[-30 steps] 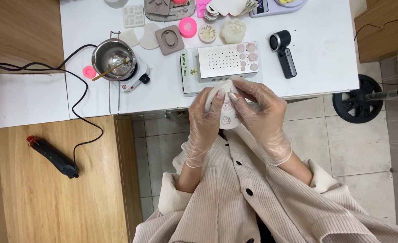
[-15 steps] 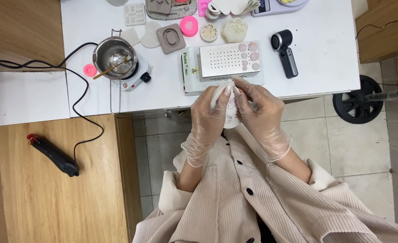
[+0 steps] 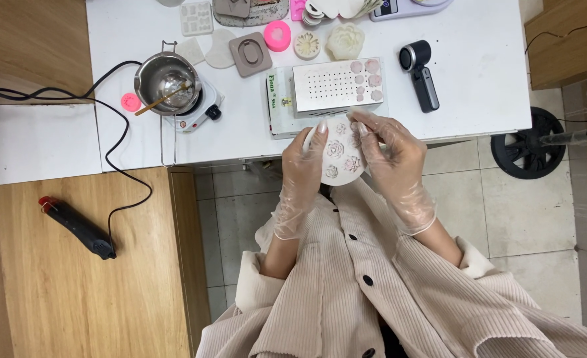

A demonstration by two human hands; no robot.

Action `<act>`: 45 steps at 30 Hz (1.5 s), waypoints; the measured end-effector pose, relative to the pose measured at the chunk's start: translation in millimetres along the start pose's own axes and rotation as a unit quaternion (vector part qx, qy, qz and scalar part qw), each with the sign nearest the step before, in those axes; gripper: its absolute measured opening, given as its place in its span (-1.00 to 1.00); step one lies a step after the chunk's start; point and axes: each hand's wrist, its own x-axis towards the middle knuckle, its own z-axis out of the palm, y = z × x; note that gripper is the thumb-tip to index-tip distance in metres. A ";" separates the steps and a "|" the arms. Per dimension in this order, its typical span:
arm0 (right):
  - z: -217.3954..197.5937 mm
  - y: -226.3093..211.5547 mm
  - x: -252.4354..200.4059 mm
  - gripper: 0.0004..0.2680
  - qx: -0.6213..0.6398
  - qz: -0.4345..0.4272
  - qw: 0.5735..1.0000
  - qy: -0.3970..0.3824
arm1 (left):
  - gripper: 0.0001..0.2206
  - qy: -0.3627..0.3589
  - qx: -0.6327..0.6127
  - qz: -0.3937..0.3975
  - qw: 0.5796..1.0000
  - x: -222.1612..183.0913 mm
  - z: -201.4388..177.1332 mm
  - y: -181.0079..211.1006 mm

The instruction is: Remove decorative wax pieces from silicone molds and place them on a tray.

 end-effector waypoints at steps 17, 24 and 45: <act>-19.2 -11.5 3.6 -0.73 -0.006 0.029 0.997 -0.072 | -0.63 -0.029 -0.041 -0.092 0.994 5.4 -4.7 -16.5; -23.1 -11.9 6.4 -0.75 -0.065 0.020 0.995 -0.074 | -0.66 -0.031 -0.027 -0.063 0.997 7.5 -6.4 -31.5; -11.6 23.3 32.4 -0.81 -0.098 0.017 0.987 -0.125 | -0.61 -0.003 -0.024 -0.125 0.992 18.5 -13.4 -42.5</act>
